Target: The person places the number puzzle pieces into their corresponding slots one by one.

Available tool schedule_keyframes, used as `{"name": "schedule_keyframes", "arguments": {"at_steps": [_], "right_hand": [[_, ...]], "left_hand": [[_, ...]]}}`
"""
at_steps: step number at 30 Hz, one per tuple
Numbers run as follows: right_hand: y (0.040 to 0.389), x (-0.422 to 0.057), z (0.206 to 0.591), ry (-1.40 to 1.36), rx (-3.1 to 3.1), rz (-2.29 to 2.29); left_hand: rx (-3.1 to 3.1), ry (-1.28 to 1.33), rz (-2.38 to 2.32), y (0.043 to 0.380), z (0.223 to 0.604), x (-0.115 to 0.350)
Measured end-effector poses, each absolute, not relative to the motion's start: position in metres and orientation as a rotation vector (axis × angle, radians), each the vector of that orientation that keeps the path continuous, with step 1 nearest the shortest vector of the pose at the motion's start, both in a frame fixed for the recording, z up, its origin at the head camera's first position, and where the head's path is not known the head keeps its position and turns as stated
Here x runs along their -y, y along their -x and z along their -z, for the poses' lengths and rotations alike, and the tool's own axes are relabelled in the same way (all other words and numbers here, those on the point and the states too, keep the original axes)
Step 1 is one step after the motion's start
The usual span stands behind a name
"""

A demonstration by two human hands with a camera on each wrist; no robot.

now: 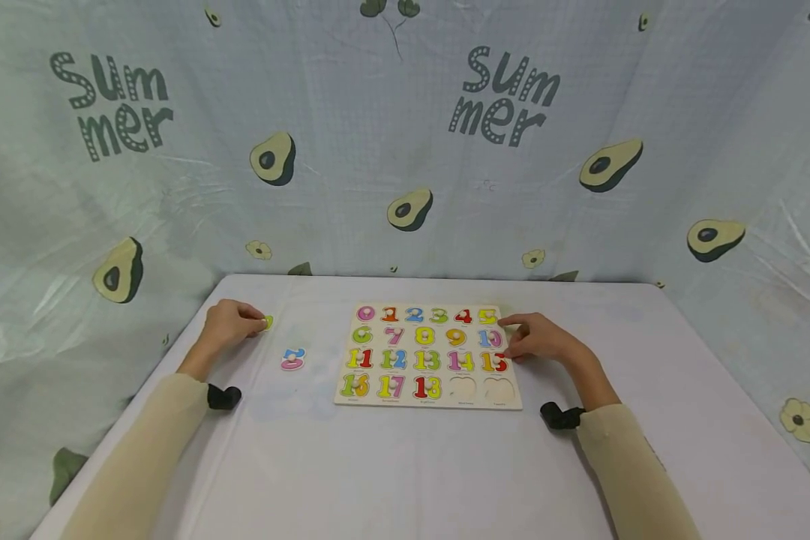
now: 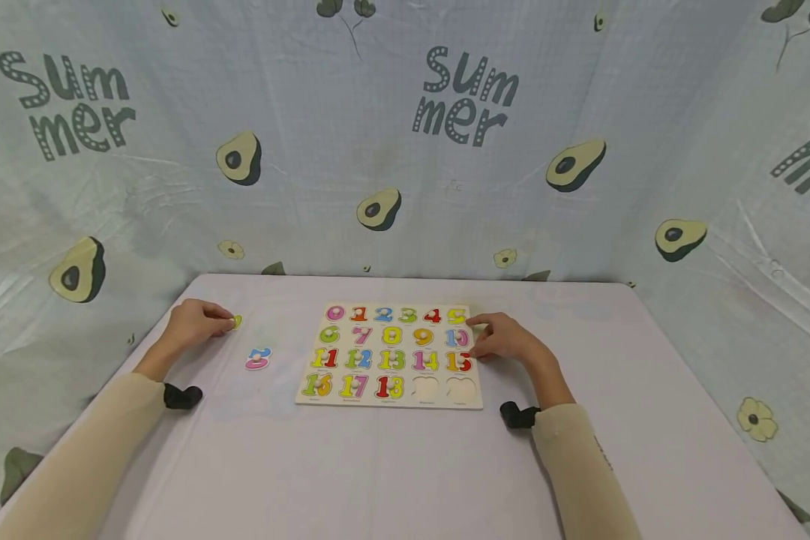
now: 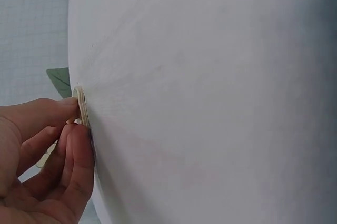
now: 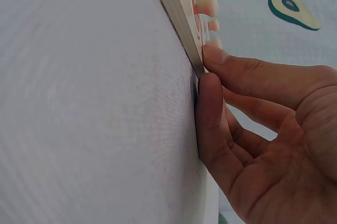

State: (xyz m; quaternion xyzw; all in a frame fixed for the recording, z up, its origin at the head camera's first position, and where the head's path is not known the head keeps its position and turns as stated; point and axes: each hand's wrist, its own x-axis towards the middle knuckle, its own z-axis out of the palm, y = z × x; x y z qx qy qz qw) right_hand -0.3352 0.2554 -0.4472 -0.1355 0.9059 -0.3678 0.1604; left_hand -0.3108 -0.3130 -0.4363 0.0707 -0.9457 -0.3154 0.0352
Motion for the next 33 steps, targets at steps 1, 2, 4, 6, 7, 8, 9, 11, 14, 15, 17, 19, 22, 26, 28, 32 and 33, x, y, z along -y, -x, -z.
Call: {"name": "schedule_keyframes", "arguments": {"at_steps": [1,2,4,6,7,8,9,11,14,15,17,19,22,26,28,32,33], "right_hand": [[0.335,-0.255,0.447,0.386,-2.588,1.047],[0.335,-0.255,0.447,0.383,-2.588,1.047],[0.335,-0.255,0.447,0.379,-2.589,1.045],[0.335,-0.255,0.448,0.382,-2.591,1.041],[0.335,-0.256,0.448,0.383,-2.593,1.038],[0.335,-0.256,0.448,0.382,-2.594,1.039],[0.335,-0.256,0.448,0.382,-2.593,1.039],[0.335,-0.256,0.448,0.383,-2.587,1.041],[0.335,-0.256,0.447,0.382,-2.585,1.039],[0.335,-0.256,0.447,0.382,-2.586,1.036],[0.335,-0.255,0.446,0.388,-2.591,1.031],[0.334,-0.255,0.445,0.392,-2.593,1.031],[0.334,-0.255,0.444,0.384,-2.589,1.04],[0.334,-0.254,0.443,0.382,-2.581,1.043],[0.334,-0.254,0.442,0.387,-2.579,1.042],[0.333,-0.253,0.443,0.389,-2.571,1.051],[0.334,-0.253,0.443,0.388,-2.569,1.052]], "left_hand": [[2.909,-0.219,0.969,0.311,0.435,0.313],[2.911,-0.219,0.97,0.31,0.435,0.312],[2.917,-0.213,0.974,0.31,0.433,0.312],[2.917,-0.197,0.973,0.31,0.432,0.311],[2.916,-0.185,0.967,0.31,0.431,0.31],[2.914,-0.171,0.958,0.31,0.43,0.31],[2.91,-0.153,0.952,0.31,0.429,0.309],[2.898,-0.115,0.934,0.308,0.426,0.306],[2.882,-0.059,0.908,0.306,0.42,0.299],[2.874,-0.039,0.907,0.305,0.418,0.296],[2.867,-0.01,0.903,0.303,0.413,0.288],[2.862,0.008,0.911,0.301,0.409,0.279],[2.855,0.042,0.941,0.298,0.404,0.262],[2.844,0.094,0.988,0.292,0.402,0.238],[2.841,0.122,1.015,0.289,0.402,0.224],[2.83,0.189,1.065,0.281,0.406,0.198],[2.825,0.204,1.083,0.279,0.407,0.191]]}}
